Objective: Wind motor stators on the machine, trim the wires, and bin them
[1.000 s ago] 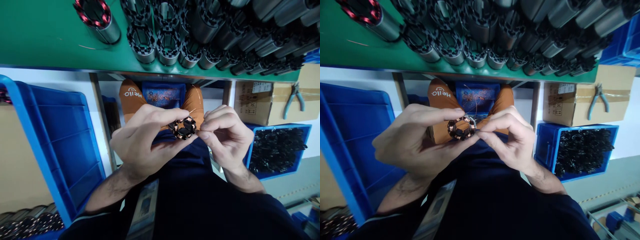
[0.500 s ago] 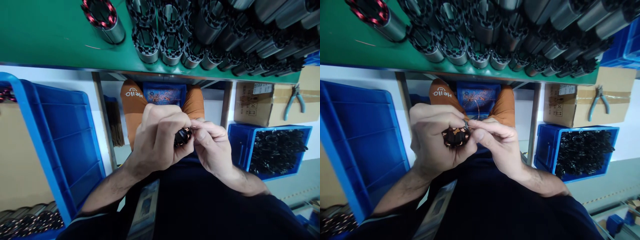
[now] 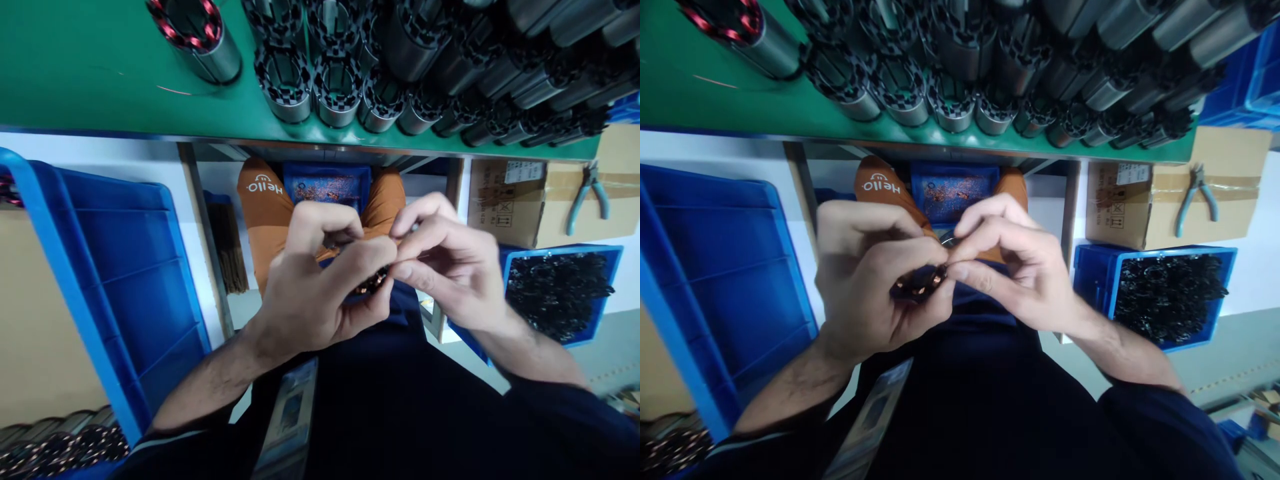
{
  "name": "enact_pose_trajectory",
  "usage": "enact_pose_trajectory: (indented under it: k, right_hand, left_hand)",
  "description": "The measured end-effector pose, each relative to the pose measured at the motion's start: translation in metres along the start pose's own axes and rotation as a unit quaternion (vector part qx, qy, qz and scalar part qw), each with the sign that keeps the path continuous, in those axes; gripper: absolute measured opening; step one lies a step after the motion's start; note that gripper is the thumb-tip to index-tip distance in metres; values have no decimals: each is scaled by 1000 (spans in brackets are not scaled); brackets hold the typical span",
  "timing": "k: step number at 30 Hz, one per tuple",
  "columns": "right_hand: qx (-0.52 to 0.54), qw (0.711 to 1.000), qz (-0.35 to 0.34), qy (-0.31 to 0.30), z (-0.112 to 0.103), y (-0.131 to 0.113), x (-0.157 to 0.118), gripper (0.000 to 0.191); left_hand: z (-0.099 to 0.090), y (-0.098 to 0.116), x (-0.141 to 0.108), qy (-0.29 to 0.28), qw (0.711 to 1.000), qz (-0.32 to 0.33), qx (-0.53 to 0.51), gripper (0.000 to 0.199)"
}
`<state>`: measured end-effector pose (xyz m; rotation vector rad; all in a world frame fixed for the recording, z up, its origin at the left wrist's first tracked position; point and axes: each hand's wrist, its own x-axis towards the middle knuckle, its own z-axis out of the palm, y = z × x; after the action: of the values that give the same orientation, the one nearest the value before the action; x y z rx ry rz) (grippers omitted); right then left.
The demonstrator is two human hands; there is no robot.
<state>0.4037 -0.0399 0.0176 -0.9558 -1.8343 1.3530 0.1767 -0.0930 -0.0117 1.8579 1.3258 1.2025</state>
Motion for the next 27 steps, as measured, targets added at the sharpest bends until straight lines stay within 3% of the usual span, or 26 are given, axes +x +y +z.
enact_pose_trajectory:
  k: [1,2,4,5,6,8,9,11,13,15,17,18,19,21,23,25,27]
  right_hand:
    - [-63,997,-31,-24,-9,-3,3,10]
    - [-116,990,-56,-51,-17,-6,5,12]
    - [-166,979,-59,-103,-27,-10,4,13]
    - [-153,981,-25,-119,-30,-10,2,11]
    - [-115,985,29,-126,-31,-10,-2,8]
    - [4,981,148,-124,-29,-6,-9,14]
    - [64,970,198,-124,-27,-4,-11,20]
    - [133,952,240,-133,-24,-1,-13,27]
    - [90,969,195,-121,-25,1,-8,22]
    - [-25,990,75,-115,-33,2,0,9]
    - [-108,981,-57,-153,-46,2,10,13]
    - [-121,973,-104,-167,-53,2,13,17]
    - [-121,971,-118,-169,-60,2,15,18]
    - [-81,985,-34,-146,-67,2,15,21]
    - [31,976,142,-164,-67,4,12,32]
    - [177,905,307,-234,-60,8,8,34]
    - [272,830,399,-279,-52,10,6,35]
  left_hand:
    - [-1,-3,1,-54,993,-57,-83,16]
    - [0,-8,3,-130,967,-124,-179,22]
    - [3,-21,2,-274,865,-242,-344,59]
    - [5,-27,0,-294,834,-275,-378,74]
    - [8,-31,-4,-273,840,-288,-369,81]
    - [13,-32,-12,-143,929,-242,-240,76]
    - [15,-30,-16,-71,969,-183,-149,70]
    - [18,-20,-18,2,999,-49,-1,56]
    - [17,-11,-14,-5,1000,0,30,40]
    - [11,-5,-5,-76,993,-60,-64,28]
    - [4,-4,3,-195,947,-140,-214,23]
    - [1,-4,5,-232,924,-157,-261,24]
    - [-1,-4,6,-242,919,-158,-270,26]
    - [-3,-5,5,-187,955,-118,-197,33]
    - [-2,-5,2,-107,988,-26,-104,33]
    - [-1,-4,0,-64,995,65,-50,27]
    - [-2,-4,0,-48,991,123,-15,24]
